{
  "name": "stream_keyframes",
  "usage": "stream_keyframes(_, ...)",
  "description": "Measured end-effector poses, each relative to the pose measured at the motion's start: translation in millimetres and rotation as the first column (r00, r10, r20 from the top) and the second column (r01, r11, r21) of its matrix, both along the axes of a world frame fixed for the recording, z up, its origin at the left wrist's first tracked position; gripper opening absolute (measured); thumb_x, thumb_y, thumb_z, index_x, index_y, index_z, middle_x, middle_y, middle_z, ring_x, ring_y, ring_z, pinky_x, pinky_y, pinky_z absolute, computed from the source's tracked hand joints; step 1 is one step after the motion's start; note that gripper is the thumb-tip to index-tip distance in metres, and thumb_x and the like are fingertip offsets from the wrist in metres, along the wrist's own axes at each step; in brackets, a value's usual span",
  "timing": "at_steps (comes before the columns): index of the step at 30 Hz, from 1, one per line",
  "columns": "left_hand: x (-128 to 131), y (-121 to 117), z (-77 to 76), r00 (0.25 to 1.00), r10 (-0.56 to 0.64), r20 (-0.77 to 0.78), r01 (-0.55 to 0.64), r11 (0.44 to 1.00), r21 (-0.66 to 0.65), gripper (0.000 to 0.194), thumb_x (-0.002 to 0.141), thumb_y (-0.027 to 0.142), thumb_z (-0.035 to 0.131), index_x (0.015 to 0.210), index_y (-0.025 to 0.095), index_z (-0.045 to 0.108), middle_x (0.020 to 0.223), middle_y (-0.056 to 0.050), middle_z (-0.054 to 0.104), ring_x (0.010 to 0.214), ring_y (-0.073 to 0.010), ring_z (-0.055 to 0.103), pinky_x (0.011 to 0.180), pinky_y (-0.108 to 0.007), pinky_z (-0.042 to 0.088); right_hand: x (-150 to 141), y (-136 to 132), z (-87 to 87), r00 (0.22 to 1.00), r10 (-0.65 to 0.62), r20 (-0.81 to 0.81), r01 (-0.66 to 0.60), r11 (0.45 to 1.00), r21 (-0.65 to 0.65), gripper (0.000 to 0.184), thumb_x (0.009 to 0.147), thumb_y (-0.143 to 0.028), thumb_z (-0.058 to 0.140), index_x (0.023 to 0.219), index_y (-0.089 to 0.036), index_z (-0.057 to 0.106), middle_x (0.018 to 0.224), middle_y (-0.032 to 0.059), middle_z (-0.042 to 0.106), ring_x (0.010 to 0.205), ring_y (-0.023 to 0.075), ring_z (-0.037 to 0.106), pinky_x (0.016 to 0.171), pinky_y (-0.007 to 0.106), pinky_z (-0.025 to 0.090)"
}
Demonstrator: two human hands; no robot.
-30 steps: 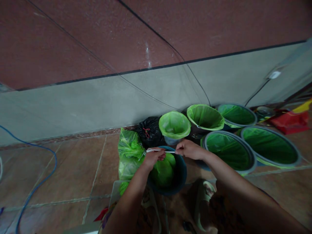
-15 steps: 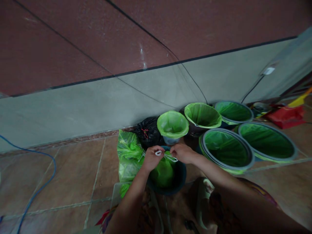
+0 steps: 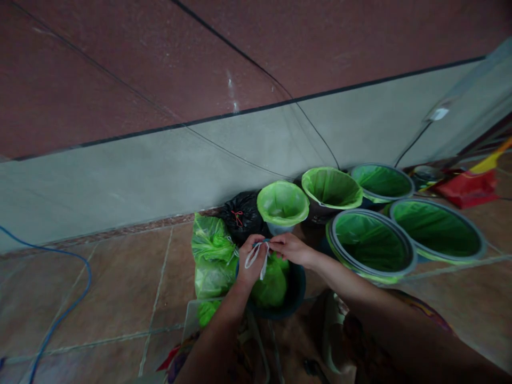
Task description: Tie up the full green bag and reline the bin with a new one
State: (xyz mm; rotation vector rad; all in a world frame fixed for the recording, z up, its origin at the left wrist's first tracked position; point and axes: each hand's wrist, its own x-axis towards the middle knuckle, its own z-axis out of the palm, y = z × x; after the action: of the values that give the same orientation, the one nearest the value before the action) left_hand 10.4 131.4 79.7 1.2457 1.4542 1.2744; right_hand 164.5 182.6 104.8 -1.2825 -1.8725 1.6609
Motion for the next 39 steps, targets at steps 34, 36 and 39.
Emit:
stream_keyframes(34, -19, 6, 1.5, 0.98, 0.152, 0.13, -0.13, 0.977, -0.167, 0.015, 0.07, 0.031, 0.063, 0.065, 0.019, 0.056, 0.058, 0.004, 0.06, 0.056, -0.0105, 0.053, 0.056, -0.022, 0.037, 14, 6, 17.4, 0.847, 0.025, 0.531, -0.282, 0.868, 0.408, 0.027, 0.087, -0.025, 0.049, 0.085, -0.021, 0.076, 0.081, 0.0049, 0.074, 0.079, 0.0193, 0.066, 0.071, 0.028, 0.043)
stream_keyframes(36, -21, 6, 0.6, 0.981, 0.149, 0.124, -0.13, 0.981, -0.146, 0.011, 0.069, 0.029, 0.062, 0.067, 0.019, 0.058, 0.06, 0.004, 0.062, 0.058, -0.0112, 0.055, 0.058, -0.022, 0.039, 17, 5, 11.7, 0.862, 0.043, 0.506, -0.276, 0.876, 0.396, 0.027, 0.087, -0.027, 0.052, 0.102, -0.02, 0.074, 0.095, 0.0064, 0.074, 0.085, 0.0204, 0.067, 0.078, 0.029, 0.046)
stream_keyframes(39, -18, 4, -0.2, 0.987, 0.058, 0.152, -0.033, 0.987, -0.159, 0.014, 0.07, 0.031, 0.064, 0.066, 0.019, 0.058, 0.058, 0.004, 0.06, 0.057, -0.0108, 0.053, 0.057, -0.022, 0.04, 19, 0, -1.5, 0.889, 0.052, 0.456, -0.252, 0.886, 0.389, 0.069, 0.075, -0.034, 0.07, 0.139, -0.016, 0.052, 0.13, 0.014, 0.062, 0.109, 0.0257, 0.063, 0.093, 0.034, 0.047)
